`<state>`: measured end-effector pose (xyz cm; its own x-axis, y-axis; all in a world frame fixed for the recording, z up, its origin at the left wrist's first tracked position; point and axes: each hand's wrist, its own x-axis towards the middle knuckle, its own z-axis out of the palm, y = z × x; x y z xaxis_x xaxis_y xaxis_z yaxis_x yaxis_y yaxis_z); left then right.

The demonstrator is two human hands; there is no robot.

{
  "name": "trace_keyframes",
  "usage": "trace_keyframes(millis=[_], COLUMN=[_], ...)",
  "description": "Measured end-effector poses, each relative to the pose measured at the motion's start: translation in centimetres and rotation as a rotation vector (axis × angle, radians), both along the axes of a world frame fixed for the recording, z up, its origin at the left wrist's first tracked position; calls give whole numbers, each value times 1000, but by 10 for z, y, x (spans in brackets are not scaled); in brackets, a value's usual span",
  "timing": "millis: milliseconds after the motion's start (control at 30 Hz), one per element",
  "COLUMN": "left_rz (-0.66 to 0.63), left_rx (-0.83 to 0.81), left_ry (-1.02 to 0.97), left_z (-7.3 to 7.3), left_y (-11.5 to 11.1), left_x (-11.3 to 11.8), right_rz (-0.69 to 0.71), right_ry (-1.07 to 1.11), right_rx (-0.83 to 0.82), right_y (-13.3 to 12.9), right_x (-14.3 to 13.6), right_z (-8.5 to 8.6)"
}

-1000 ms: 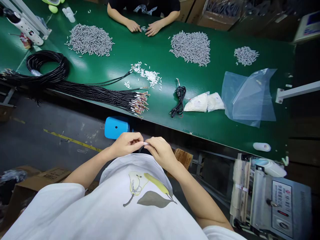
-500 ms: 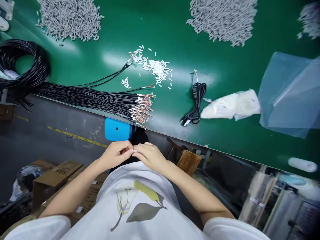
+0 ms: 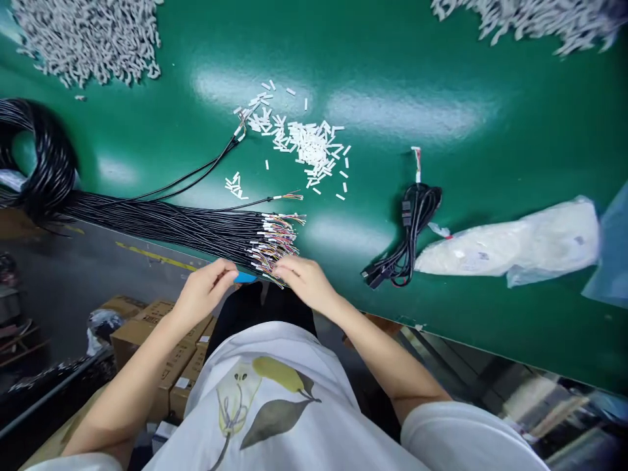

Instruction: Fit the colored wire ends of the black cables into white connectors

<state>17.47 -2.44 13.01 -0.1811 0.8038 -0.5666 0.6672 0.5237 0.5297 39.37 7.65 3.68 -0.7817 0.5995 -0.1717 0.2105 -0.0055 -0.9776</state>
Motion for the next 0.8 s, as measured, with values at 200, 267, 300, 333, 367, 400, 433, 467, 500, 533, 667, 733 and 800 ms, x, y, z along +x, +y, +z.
trace_keyframes(millis=[200,267,300,333,367,400,433,467,500,533,667,733,800], left_rz=[-20,-72,-98,-123,-145,-167,-190,-216,-246,-280,-454,-546,-614], left_rx=[-6,15,27,38,45,51,57,64,73,84,149,201,268], left_ry=[109,132,149,169,190,210,227,240,251,259,263,253,239], left_z=[-30,-40,-45,-50,-56,-63,-70,-77,-85,-93,-126,-139,-146], left_y=[23,37,45,53,62,71,79,88,96,104,130,138,140], left_x=[-29,-34,-36,-38,-40,-42,-44,-46,-49,-51,-58,-61,-66], right_rz=[-410,-512,-552,-586,-612,-635,-655,-677,-701,-727,-832,-877,-906], right_ry=[-84,-106,-112,-114,-114,-111,-108,-104,-100,-97,-94,-95,-90], right_rx=[-45,-62,-64,-61,-53,-42,-28,-12,5,24,106,156,218], right_y=[45,44,42,39,37,34,32,30,29,28,28,29,30], right_x=[15,18,19,19,18,17,16,14,12,10,1,-2,-4], right_z=[-74,-92,-98,-103,-106,-109,-111,-113,-115,-117,-124,-126,-128])
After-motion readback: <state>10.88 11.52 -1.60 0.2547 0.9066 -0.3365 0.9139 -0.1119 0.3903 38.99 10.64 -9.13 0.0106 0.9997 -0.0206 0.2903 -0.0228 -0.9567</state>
